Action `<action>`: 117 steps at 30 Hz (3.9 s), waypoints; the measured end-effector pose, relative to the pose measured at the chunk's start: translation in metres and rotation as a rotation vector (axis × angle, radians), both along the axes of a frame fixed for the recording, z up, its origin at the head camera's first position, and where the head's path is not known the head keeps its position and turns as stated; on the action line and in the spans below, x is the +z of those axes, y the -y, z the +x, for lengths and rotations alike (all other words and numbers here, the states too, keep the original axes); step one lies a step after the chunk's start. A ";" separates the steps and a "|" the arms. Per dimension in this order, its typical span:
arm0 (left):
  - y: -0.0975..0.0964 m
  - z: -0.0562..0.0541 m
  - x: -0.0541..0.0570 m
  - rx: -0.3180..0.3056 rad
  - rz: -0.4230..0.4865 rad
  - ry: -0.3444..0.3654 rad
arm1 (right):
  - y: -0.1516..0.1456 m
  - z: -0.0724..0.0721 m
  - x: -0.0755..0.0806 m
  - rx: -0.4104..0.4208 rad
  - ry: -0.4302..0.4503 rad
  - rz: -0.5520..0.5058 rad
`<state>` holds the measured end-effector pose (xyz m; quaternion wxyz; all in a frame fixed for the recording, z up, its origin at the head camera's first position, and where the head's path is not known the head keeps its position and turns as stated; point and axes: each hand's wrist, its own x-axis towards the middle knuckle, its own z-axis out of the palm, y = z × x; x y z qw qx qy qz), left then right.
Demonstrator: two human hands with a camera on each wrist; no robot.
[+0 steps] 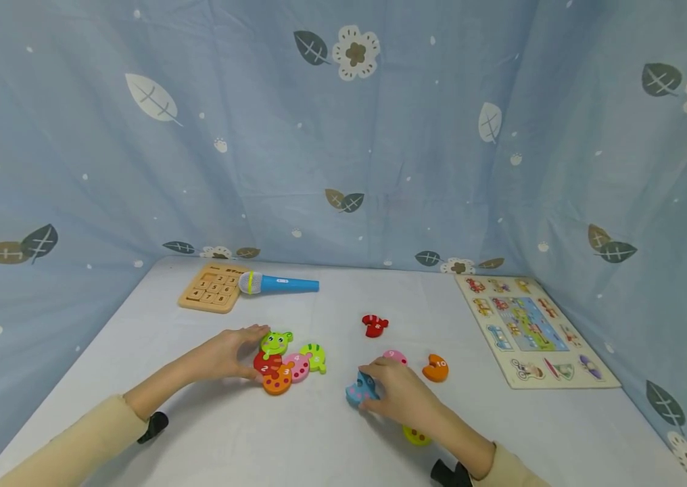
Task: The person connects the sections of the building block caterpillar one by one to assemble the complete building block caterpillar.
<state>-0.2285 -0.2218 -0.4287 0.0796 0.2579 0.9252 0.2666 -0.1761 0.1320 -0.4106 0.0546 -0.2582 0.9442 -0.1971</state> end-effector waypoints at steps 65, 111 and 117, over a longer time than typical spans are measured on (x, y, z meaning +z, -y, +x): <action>-0.010 0.015 -0.002 0.094 -0.006 -0.011 | 0.050 -0.029 -0.001 0.050 -0.078 -0.040; -0.013 0.021 0.000 0.151 -0.013 0.006 | 0.059 -0.032 -0.010 0.050 -0.082 0.001; -0.014 0.023 0.001 0.161 -0.015 -0.002 | 0.057 -0.033 -0.010 0.060 -0.081 0.005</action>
